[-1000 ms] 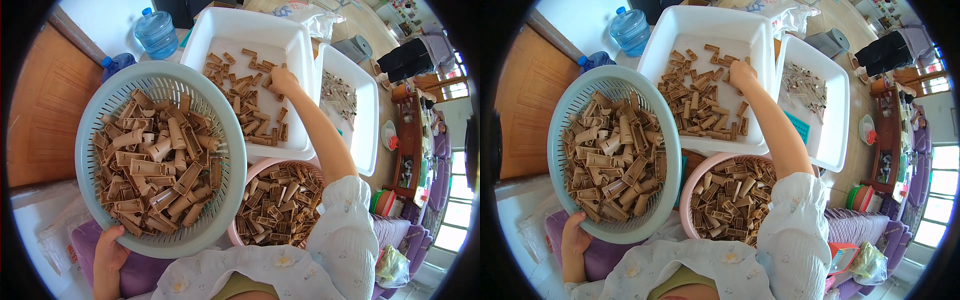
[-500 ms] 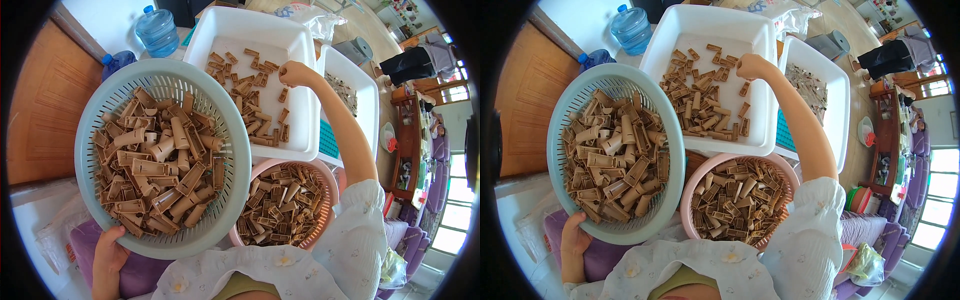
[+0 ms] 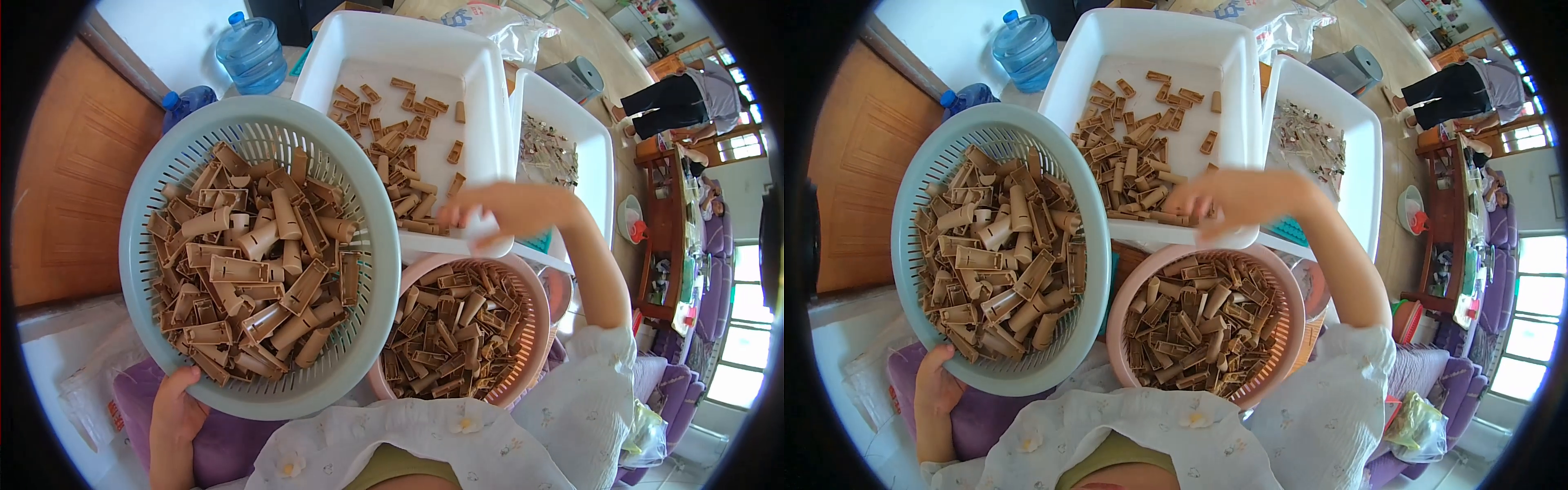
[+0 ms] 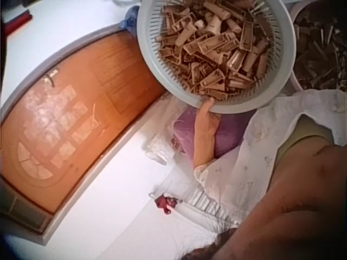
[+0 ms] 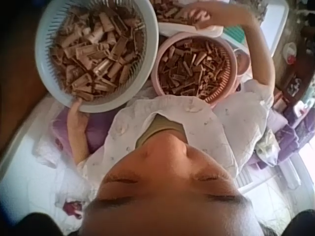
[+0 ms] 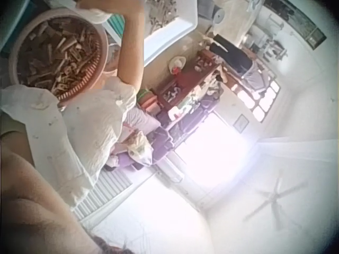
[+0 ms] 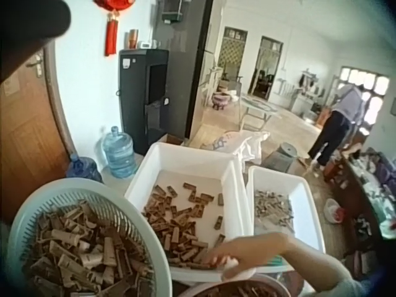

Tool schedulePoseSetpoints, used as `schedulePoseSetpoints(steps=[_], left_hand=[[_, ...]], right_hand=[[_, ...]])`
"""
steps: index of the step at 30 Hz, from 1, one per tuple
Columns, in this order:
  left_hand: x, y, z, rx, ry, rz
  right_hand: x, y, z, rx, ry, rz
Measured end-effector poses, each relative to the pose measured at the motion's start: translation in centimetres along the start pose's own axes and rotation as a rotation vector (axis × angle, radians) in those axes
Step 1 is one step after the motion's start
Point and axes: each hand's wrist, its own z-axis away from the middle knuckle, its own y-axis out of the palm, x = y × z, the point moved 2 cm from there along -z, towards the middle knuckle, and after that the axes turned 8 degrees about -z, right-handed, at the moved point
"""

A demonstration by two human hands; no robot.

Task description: The person sorts plastic parts by hand, inspecting them and placing them into different sorting trays and plastic baskets.

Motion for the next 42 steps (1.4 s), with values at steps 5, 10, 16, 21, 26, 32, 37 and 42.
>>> schedulePoseSetpoints(steps=[5,10,16,21,26,32,37,42], left_hand=[[-0.4,0.9,-0.3,0.029,0.013,0.004],[0.0,0.0,0.1,-0.019,0.004,0.018],[-0.1,0.8,0.1,-0.003,0.007,0.013],[-0.1,0.2,0.0,0.008,0.002,0.033],[-0.2,0.4,0.1,0.008,-0.004,0.024],[0.1,0.3,0.0,0.015,-0.011,0.035],[0.1,0.3,0.3,0.002,0.001,0.050],[0.3,0.1,0.4,0.002,-0.013,0.063]], right_hand=[[-13.9,-4.3,-6.5,-0.394,0.420,0.998],[-11.7,-5.7,-11.2,-0.129,0.416,1.038],[-13.1,-6.7,-11.6,-0.331,0.478,0.911],[-13.5,-6.2,-11.7,-0.237,0.505,0.895],[-11.4,-8.5,-10.9,-0.278,0.548,0.574],[-14.3,-10.9,-13.4,-0.653,0.537,0.607],[-14.4,-9.9,-15.3,-0.592,0.553,0.553],[-14.0,-9.9,-15.8,-0.598,0.531,0.422]])
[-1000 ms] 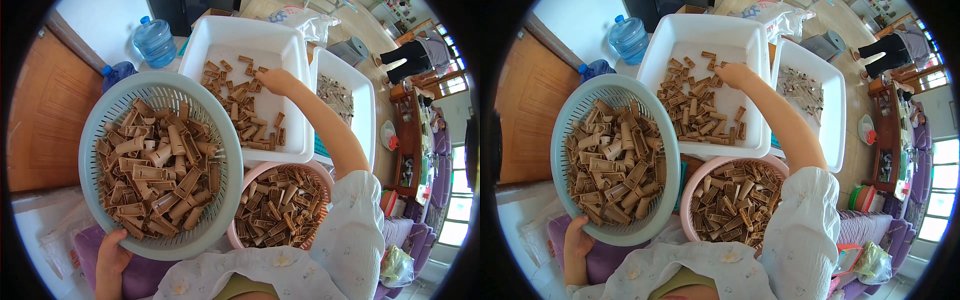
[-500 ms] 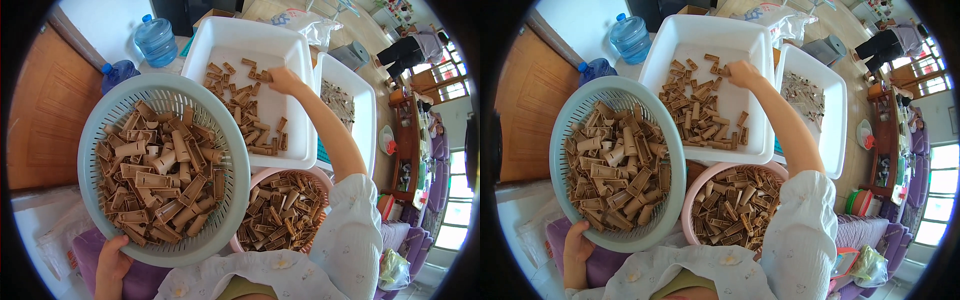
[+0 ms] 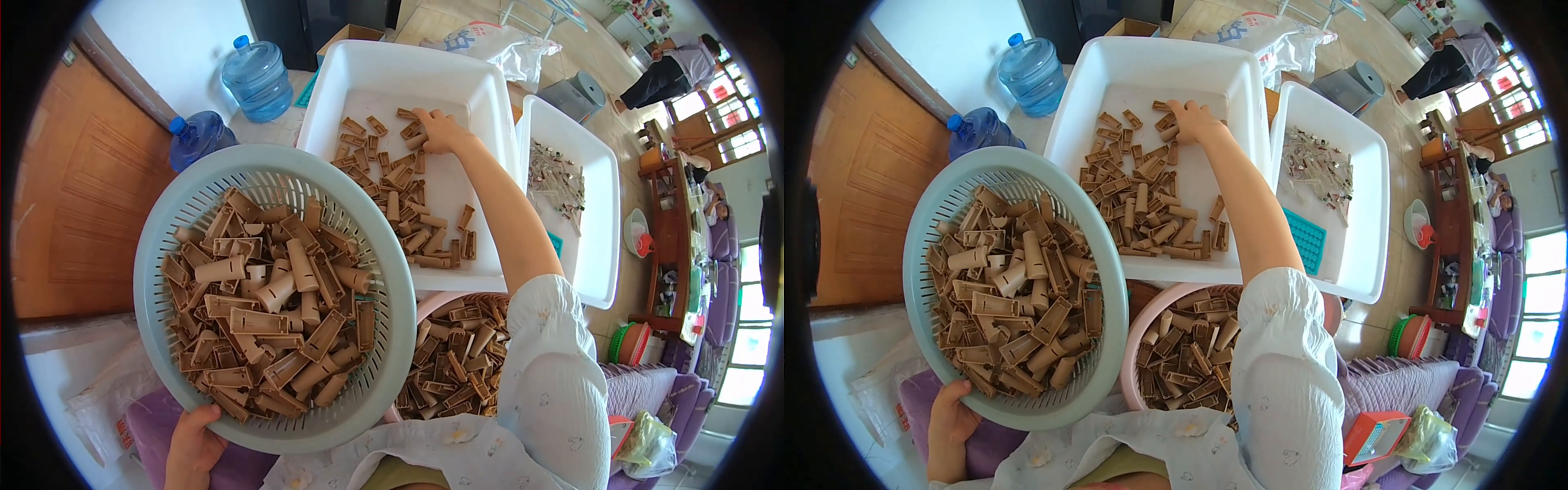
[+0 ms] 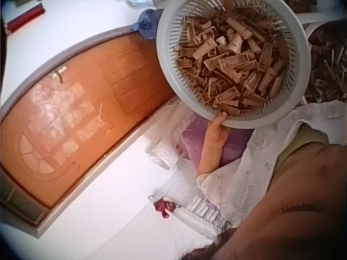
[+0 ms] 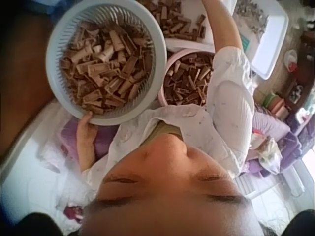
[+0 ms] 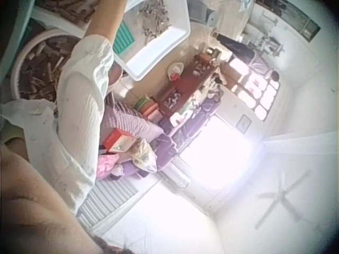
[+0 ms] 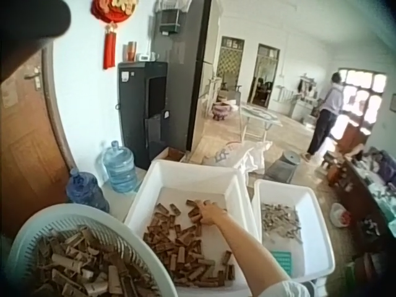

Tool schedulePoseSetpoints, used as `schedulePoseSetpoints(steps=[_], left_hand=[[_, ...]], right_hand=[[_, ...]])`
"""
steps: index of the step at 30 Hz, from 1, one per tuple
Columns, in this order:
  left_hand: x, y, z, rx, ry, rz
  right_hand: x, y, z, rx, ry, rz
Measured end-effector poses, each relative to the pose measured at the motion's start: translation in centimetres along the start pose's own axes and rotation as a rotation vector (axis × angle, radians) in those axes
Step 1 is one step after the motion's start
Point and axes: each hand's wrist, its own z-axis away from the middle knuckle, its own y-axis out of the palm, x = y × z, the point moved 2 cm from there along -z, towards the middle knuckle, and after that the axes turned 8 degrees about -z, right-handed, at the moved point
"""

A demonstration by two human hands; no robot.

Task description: The person sorts plastic parts by hand, inspecting them and placing them into different sorting trays and plastic baskets.

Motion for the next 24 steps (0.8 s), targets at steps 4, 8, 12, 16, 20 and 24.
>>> schedulePoseSetpoints(steps=[4,8,12,16,20,24], left_hand=[[-0.2,0.1,0.0,-0.016,-0.004,-0.002],[-0.3,0.2,0.0,-0.004,-0.018,-0.003],[0.0,-0.2,-0.2,0.023,-0.015,0.028],[-0.1,0.4,-0.2,0.044,-0.005,0.004],[-0.3,0.6,-0.2,0.044,-0.019,0.017],[0.2,-0.4,0.1,0.008,-0.022,0.027]], right_hand=[[0.6,0.8,-0.6,-0.005,-0.080,0.068],[1.1,1.1,-1.4,0.019,-0.167,0.053],[1.5,1.2,-0.5,-0.161,-0.217,0.043],[-0.3,-3.0,0.7,-0.244,-0.300,-0.097],[3.4,-12.5,11.2,0.000,-0.415,-0.248],[5.1,-11.6,23.3,0.444,-0.734,-0.119]])
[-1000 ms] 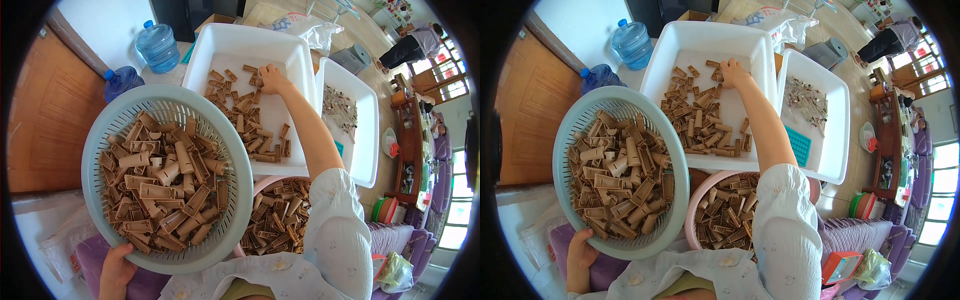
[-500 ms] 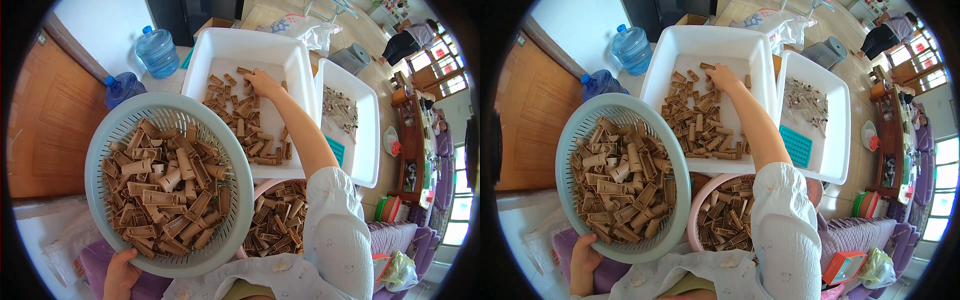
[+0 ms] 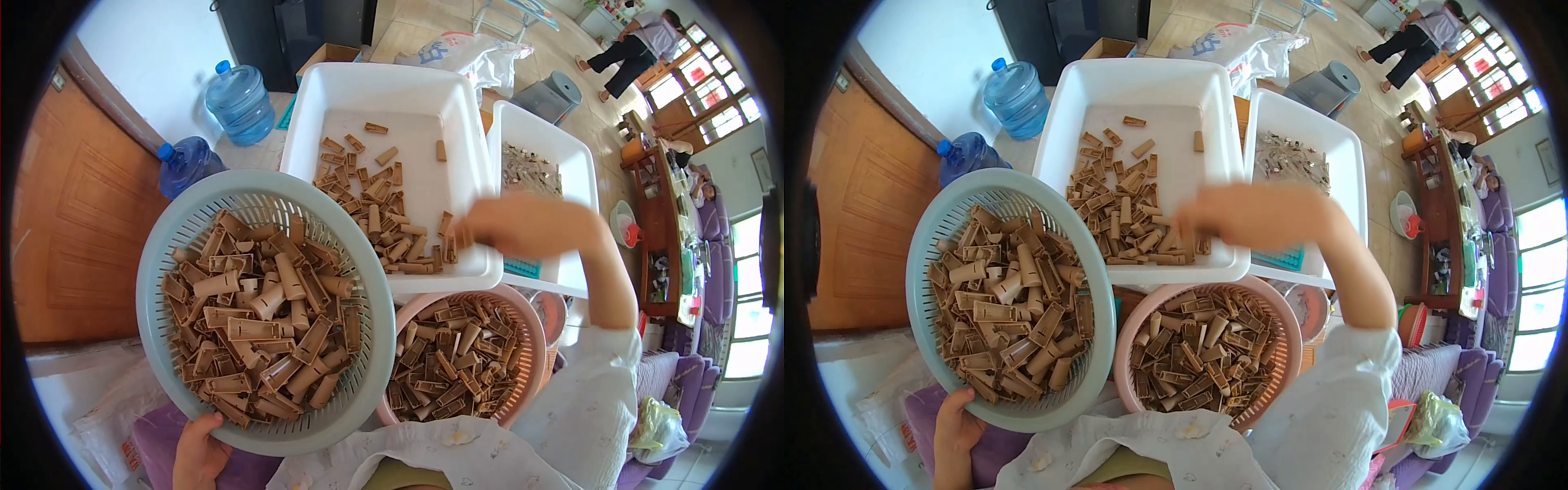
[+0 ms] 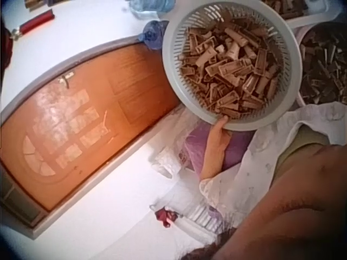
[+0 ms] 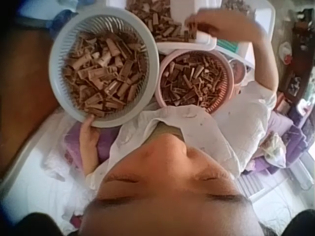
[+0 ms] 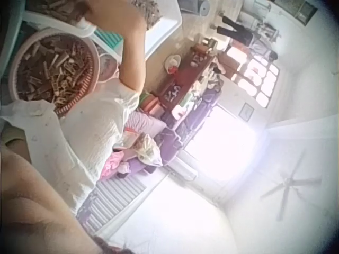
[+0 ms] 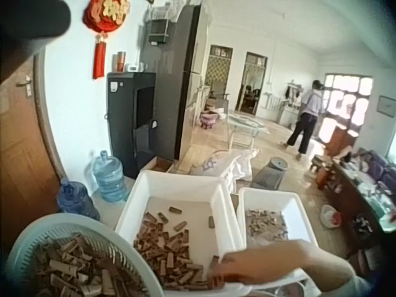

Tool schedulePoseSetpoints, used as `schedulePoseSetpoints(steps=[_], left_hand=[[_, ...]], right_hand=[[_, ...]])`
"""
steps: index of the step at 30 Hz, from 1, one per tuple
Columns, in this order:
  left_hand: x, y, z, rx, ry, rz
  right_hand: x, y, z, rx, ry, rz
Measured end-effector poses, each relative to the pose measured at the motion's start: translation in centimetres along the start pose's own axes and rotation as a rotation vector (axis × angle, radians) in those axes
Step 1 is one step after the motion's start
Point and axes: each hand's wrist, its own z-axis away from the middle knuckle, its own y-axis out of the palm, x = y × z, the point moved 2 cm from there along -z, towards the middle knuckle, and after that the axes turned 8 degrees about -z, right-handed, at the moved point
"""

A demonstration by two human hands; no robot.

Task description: The person sorts plastic parts by hand, inspecting them and placing them into different sorting trays and plastic baskets.

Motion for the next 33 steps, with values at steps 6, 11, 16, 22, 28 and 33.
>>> schedulePoseSetpoints(steps=[6,11,16,22,28,33], left_hand=[[-0.6,0.6,0.0,-0.002,-0.030,0.036],[-0.3,0.6,-0.4,0.009,-0.007,-0.016],[-0.1,0.4,-0.2,-0.024,-0.019,-0.010],[0.1,0.1,0.1,-0.038,0.013,0.003],[0.3,-0.6,-0.4,-0.041,0.000,0.021],[0.6,-1.5,-0.2,-0.074,-0.002,0.013]], right_hand=[[3.0,3.2,3.0,0.122,-0.098,-0.183],[-4.0,-2.9,-4.1,0.226,0.249,-0.565],[-10.3,-3.8,-8.4,0.346,0.212,-0.814],[-15.3,-2.4,-9.0,-0.213,0.471,-0.570],[-18.4,1.8,-11.6,-0.170,0.919,0.096],[-21.3,0.3,-12.8,-0.320,0.791,0.233]])
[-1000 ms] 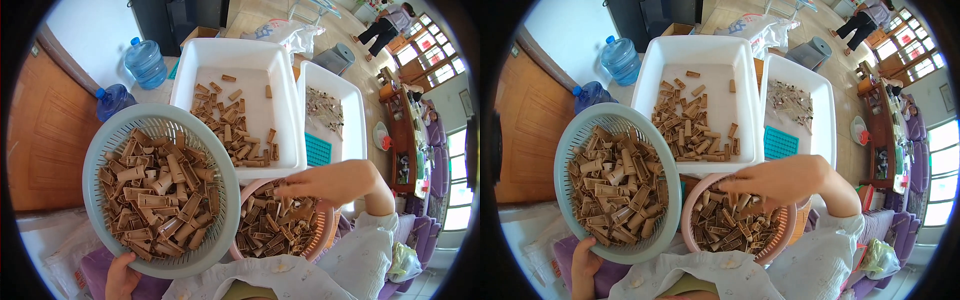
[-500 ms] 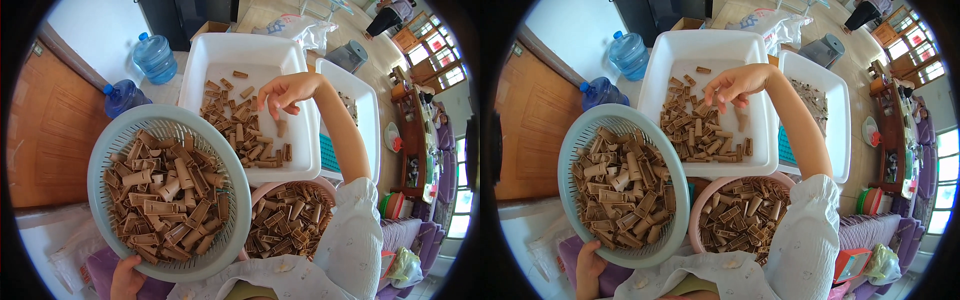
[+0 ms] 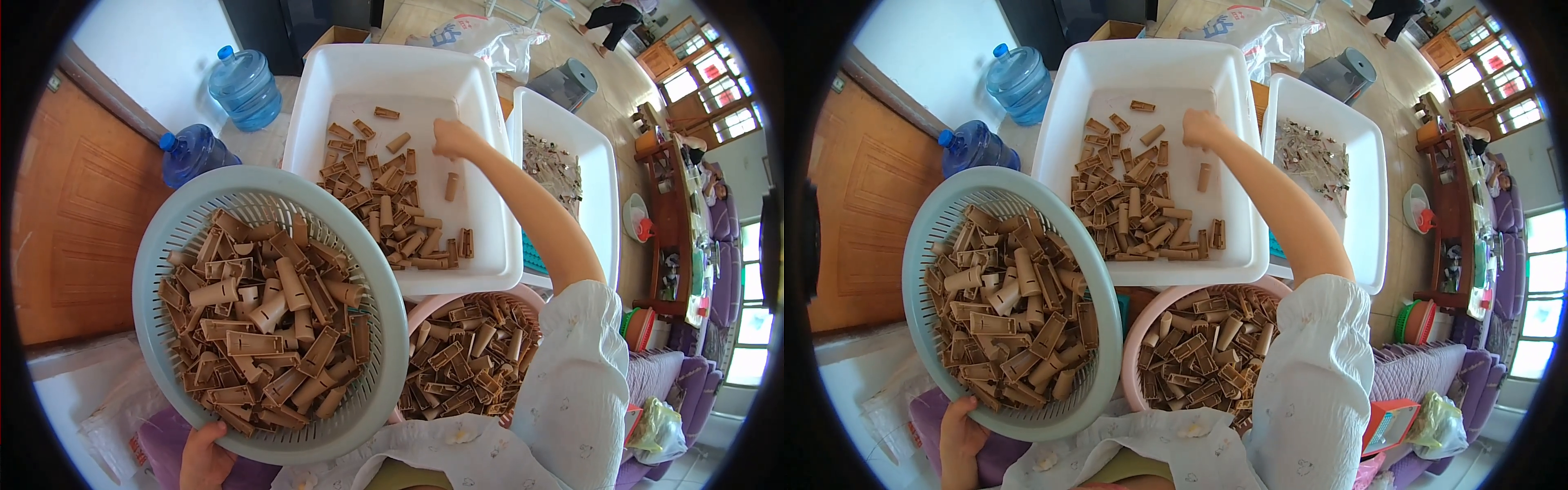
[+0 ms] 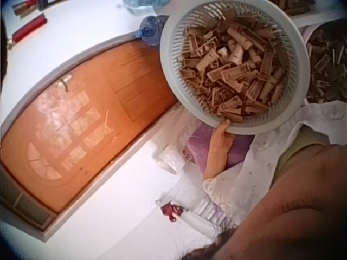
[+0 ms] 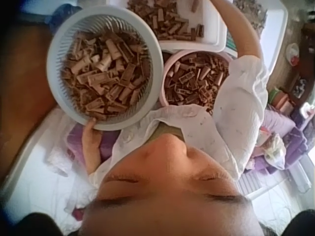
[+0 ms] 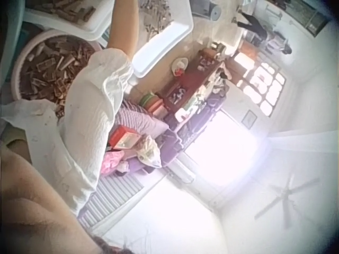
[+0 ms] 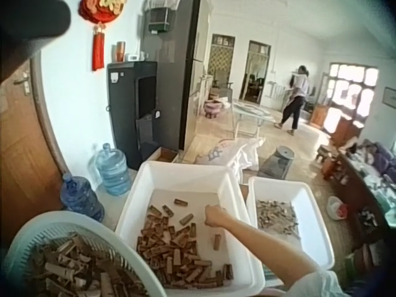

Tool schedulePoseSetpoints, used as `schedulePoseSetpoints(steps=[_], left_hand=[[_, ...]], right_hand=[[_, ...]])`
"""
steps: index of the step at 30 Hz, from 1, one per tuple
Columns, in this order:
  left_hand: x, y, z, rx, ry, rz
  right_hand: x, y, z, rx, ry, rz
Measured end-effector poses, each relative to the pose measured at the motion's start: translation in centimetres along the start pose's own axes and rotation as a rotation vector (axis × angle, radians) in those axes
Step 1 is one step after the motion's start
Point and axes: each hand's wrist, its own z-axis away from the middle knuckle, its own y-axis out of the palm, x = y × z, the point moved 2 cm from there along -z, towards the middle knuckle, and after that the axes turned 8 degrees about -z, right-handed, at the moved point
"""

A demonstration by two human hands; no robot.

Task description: The person sorts plastic parts by hand, inspecting them and placing them into different sorting trays and plastic baskets.

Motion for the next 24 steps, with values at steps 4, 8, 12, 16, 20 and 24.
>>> schedulePoseSetpoints(steps=[4,8,12,16,20,24], left_hand=[[-0.8,2.0,0.4,0.016,0.004,-0.017],[-0.7,1.9,0.2,0.045,-0.021,-0.015],[-1.0,2.2,0.4,0.051,-0.025,-0.008],[-0.8,1.8,0.4,0.008,-0.034,-0.017],[-0.9,2.0,0.3,0.025,-0.048,-0.018],[-0.8,1.9,0.1,0.018,-0.042,-0.010]], right_hand=[[-0.6,-2.4,-1.0,-0.244,0.169,-0.283],[-1.0,-0.7,-1.3,-0.272,0.273,-0.126],[0.6,-0.6,-2.2,-0.243,0.367,-0.215],[2.0,-1.6,-3.7,-0.166,0.152,-0.154],[2.8,0.1,-4.3,-0.236,-0.192,-0.168],[4.0,2.2,-2.6,-0.159,-0.333,-0.064]])
